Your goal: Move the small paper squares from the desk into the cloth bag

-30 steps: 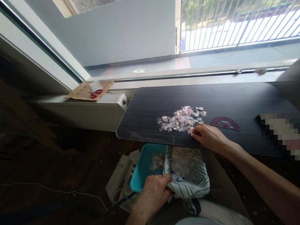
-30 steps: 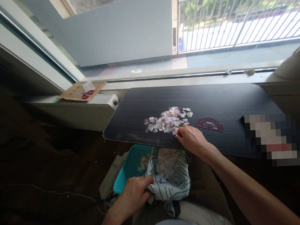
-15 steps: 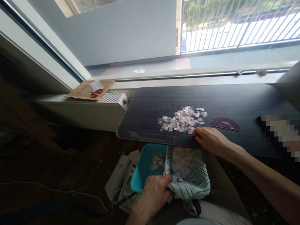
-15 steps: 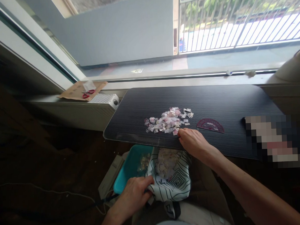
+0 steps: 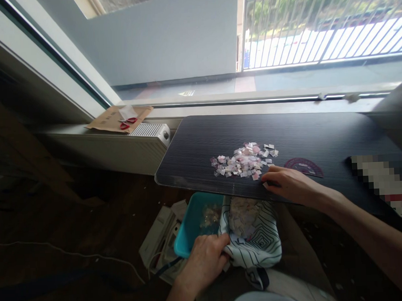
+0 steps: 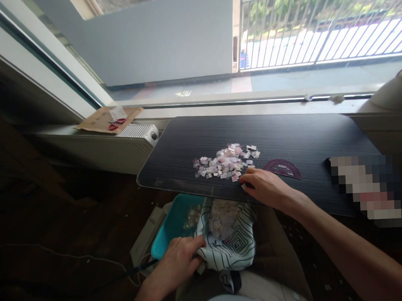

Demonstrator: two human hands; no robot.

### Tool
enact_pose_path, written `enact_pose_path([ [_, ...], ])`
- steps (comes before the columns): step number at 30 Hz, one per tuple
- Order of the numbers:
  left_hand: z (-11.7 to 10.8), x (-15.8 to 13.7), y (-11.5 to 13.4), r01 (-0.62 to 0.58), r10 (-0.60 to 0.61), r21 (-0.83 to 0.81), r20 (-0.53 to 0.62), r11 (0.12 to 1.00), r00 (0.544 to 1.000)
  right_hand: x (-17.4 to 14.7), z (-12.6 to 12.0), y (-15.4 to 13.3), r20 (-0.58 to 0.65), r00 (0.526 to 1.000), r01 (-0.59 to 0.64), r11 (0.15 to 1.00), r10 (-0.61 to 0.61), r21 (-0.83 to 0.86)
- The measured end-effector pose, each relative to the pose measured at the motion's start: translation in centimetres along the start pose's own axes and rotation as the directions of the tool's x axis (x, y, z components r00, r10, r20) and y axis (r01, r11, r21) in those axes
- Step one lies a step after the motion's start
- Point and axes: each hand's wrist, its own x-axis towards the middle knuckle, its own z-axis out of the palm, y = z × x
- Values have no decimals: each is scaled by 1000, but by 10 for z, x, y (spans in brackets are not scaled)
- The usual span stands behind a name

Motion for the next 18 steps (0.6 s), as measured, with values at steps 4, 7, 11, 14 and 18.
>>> enact_pose_path([
  [4, -2, 1, 2, 13, -14, 5, 23, 1000, 1000, 5, 0, -3, 56, 998, 8, 1000, -6, -28],
  [7, -3, 0, 4, 27, -27, 6, 32, 1000, 999, 7, 1, -1, 95, 995, 4, 1000, -2, -18],
  [11, -4, -1, 5, 28, -28, 9, 32, 1000, 999, 5, 5, 1, 62, 997, 40, 999, -38, -36],
  [14, -6, -1, 6, 34, -34, 16, 42, 999, 999, 2, 4, 1, -21, 999, 28, 999, -28, -20],
  [18, -7, -1, 7, 33, -33, 15, 50, 999, 998, 5, 2, 9, -193, 974, -85, 981, 118, 173],
])
